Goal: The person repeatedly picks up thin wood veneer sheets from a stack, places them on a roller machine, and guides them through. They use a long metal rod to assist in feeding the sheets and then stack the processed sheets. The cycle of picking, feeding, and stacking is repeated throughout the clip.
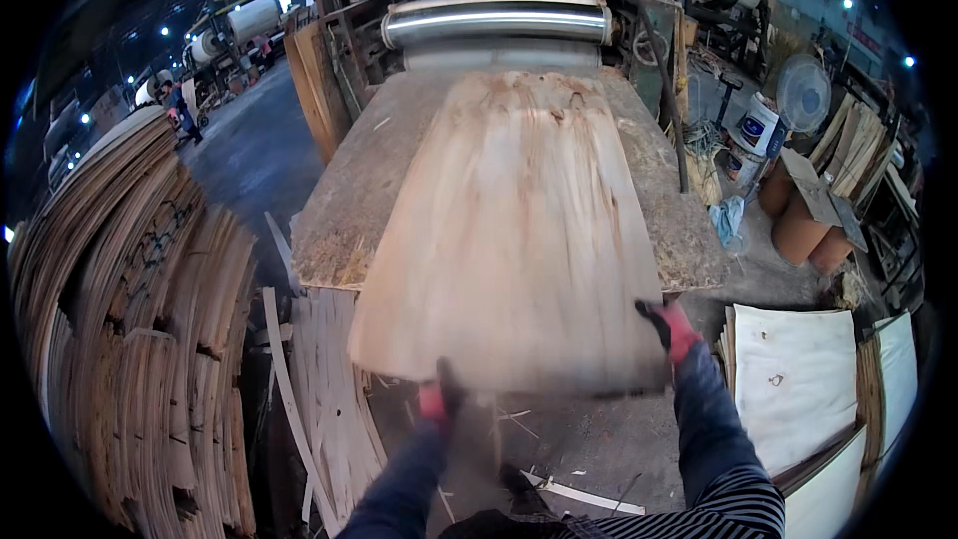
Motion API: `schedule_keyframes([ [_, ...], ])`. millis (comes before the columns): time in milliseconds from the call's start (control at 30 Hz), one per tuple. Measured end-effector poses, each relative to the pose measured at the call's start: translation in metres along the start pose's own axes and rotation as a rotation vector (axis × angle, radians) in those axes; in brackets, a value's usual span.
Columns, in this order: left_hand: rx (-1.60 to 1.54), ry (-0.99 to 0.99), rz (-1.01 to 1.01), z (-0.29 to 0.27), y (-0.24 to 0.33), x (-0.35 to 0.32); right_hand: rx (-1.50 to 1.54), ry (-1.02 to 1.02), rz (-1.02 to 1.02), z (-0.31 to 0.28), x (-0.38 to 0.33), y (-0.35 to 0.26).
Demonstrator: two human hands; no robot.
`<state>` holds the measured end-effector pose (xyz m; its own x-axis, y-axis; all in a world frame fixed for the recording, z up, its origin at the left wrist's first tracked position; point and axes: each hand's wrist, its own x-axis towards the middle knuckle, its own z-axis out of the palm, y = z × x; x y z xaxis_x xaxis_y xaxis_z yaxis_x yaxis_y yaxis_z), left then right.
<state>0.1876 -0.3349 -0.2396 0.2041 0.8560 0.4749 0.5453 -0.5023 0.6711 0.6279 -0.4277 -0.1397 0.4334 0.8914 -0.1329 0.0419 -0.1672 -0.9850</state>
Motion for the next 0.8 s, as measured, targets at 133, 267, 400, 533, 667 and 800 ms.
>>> schedule_keyframes([
  [133,-0.365,-0.237,-0.152,-0.015,-0.028,0.100,-0.691,0.388,-0.097,0.040,0.093,-0.067],
  [267,-0.378,-0.114,-0.119,-0.081,-0.059,0.034,-0.854,0.281,-0.460,0.174,0.051,-0.150],
  [400,-0.551,-0.074,-0.967,-0.221,-0.027,-0.167,-0.669,-0.235,-0.779,0.373,-0.120,-0.233],
  [533,-0.520,0.255,-1.136,-0.359,0.037,-0.318,-0.389,-0.451,-1.334,0.495,-0.239,-0.260],
  [667,0.134,0.877,-1.164,-0.497,0.096,-0.509,-0.048,-0.770,-1.703,0.615,-0.441,-0.288],
  [800,0.157,1.403,-0.874,-0.606,0.168,-0.637,0.257,-0.930,-1.906,0.697,-0.659,-0.352],
])
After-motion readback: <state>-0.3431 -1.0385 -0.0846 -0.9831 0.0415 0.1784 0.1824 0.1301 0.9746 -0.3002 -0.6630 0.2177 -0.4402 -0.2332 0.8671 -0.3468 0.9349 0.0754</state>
